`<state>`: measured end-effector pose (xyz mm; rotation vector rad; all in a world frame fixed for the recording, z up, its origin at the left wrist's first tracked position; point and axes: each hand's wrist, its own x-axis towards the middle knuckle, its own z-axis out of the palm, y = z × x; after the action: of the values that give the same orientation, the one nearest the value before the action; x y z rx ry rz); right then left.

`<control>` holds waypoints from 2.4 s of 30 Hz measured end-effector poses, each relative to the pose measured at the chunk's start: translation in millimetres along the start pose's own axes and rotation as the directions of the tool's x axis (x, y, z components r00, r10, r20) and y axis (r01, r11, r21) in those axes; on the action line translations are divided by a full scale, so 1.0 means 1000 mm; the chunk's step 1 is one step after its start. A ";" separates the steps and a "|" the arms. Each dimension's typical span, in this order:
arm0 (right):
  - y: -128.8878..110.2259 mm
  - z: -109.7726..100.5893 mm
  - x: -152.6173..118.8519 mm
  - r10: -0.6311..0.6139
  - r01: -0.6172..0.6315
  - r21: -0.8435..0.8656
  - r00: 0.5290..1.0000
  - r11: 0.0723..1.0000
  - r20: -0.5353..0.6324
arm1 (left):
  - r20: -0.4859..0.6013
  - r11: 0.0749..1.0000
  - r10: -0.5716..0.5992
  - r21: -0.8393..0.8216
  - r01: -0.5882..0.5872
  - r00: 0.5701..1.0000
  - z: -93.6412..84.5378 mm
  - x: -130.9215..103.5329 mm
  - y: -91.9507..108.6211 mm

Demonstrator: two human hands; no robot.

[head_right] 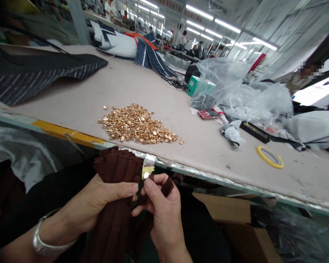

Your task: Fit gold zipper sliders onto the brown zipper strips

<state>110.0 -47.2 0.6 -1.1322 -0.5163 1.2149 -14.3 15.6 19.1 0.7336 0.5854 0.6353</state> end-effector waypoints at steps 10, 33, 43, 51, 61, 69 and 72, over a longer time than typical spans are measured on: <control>-0.022 -0.012 -0.008 -0.553 0.537 -0.716 0.795 0.446 0.251 | -0.072 0.917 0.175 0.376 -0.136 0.982 -0.008 0.002 0.011; -0.008 -0.009 -0.010 -0.374 0.261 -0.520 0.920 0.813 -0.122 | -0.145 0.998 0.057 -0.001 -0.058 0.988 -0.005 -0.004 -0.012; 0.003 -0.005 -0.011 0.074 -0.079 -0.151 0.997 0.985 -0.038 | -0.201 0.998 0.047 -0.031 -0.054 0.978 0.001 0.000 -0.008; -0.003 0.000 -0.008 0.080 -0.077 0.047 0.995 0.996 -0.057 | -0.245 0.997 0.076 0.006 -0.077 0.967 0.007 0.004 -0.003; -0.010 0.005 -0.012 0.152 -0.143 0.096 0.984 0.985 -0.090 | -0.220 0.999 0.035 -0.019 -0.040 0.975 0.011 0.006 -0.001; -0.001 -0.002 -0.006 0.138 -0.133 0.138 0.990 0.981 -0.032 | -0.207 0.998 0.052 -0.022 -0.058 0.977 0.009 0.009 -0.004; 0.000 -0.001 -0.006 0.135 -0.129 0.133 0.990 0.983 -0.038 | -0.195 0.996 0.082 -0.015 -0.087 0.977 0.008 0.008 -0.005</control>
<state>109.5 -53.0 1.7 -1.0939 -0.3248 1.3142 -1.5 14.8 18.2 0.6809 0.7280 0.7976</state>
